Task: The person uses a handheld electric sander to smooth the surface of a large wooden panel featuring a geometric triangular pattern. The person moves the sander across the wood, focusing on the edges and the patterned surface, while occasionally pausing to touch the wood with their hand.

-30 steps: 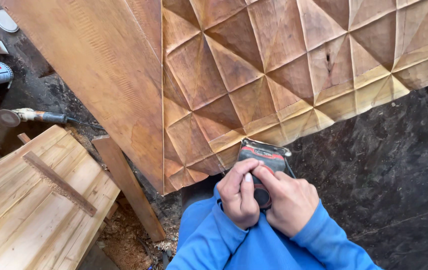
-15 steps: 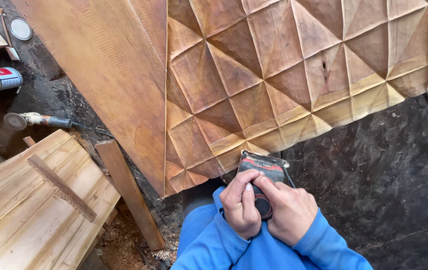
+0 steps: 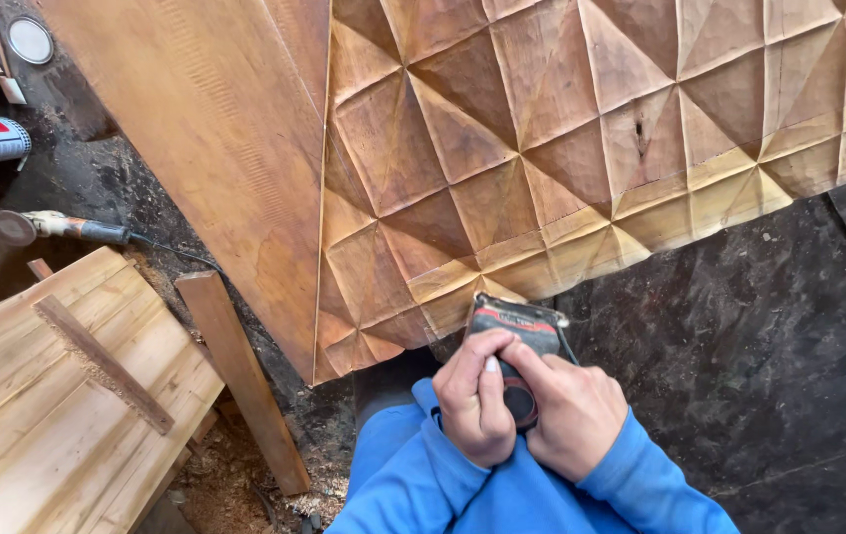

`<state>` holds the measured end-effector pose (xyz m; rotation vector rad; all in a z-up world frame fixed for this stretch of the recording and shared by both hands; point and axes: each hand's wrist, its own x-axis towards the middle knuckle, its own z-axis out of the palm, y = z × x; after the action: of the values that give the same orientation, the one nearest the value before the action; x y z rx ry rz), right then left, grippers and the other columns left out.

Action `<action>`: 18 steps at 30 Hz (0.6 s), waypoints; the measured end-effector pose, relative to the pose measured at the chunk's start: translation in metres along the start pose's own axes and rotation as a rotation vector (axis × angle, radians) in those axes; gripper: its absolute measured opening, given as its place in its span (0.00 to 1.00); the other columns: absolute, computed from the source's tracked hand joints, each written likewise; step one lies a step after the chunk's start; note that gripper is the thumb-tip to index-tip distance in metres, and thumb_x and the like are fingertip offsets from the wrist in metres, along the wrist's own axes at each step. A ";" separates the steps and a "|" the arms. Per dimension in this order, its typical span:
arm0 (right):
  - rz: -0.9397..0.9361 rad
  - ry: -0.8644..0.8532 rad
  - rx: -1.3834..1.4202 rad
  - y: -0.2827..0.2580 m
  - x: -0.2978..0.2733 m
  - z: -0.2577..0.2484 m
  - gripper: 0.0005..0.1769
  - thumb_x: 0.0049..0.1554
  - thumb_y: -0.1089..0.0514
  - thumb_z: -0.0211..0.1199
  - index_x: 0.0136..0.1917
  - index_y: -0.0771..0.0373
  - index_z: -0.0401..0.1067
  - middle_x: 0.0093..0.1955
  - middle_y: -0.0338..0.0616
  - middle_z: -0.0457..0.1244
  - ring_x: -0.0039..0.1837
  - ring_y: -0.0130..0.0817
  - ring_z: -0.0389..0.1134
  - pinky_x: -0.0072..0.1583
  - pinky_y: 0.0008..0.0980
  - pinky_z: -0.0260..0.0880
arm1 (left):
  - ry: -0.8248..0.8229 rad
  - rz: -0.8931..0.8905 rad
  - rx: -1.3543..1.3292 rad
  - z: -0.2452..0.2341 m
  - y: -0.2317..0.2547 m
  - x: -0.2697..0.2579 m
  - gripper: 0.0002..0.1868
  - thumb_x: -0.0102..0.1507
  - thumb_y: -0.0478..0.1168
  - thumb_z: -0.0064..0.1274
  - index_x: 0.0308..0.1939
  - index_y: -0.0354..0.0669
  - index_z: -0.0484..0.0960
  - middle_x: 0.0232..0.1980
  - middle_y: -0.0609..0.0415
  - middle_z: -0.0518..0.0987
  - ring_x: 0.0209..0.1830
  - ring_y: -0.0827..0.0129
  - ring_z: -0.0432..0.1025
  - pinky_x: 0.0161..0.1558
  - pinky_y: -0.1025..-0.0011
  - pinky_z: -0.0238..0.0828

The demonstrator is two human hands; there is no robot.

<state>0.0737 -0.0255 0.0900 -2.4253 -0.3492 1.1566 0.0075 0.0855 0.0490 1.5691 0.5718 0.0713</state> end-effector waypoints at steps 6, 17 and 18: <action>-0.039 0.010 -0.036 0.006 0.007 0.003 0.37 0.40 0.61 0.65 0.65 0.49 0.68 0.37 0.48 0.68 0.38 0.58 0.71 0.38 0.54 0.70 | 0.007 -0.010 0.003 -0.001 -0.008 0.008 0.13 0.66 0.29 0.39 0.49 0.32 0.79 0.46 0.41 0.84 0.45 0.52 0.82 0.50 0.66 0.78; -0.051 0.011 0.138 0.040 -0.038 0.035 0.36 0.39 0.57 0.71 0.63 0.49 0.70 0.39 0.47 0.72 0.39 0.53 0.74 0.38 0.47 0.74 | 0.000 -0.005 0.100 0.010 -0.001 -0.040 0.14 0.64 0.29 0.39 0.48 0.32 0.80 0.46 0.41 0.84 0.47 0.49 0.81 0.53 0.63 0.78; -0.061 0.034 0.159 0.044 -0.038 0.034 0.35 0.39 0.57 0.71 0.63 0.48 0.71 0.39 0.47 0.72 0.39 0.52 0.75 0.38 0.45 0.75 | -0.008 0.022 0.085 0.015 0.002 -0.037 0.14 0.64 0.29 0.40 0.48 0.32 0.80 0.46 0.41 0.84 0.47 0.50 0.82 0.53 0.63 0.78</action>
<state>0.0251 -0.0701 0.0757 -2.2782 -0.3061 1.0737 -0.0176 0.0569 0.0605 1.6578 0.5576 0.0585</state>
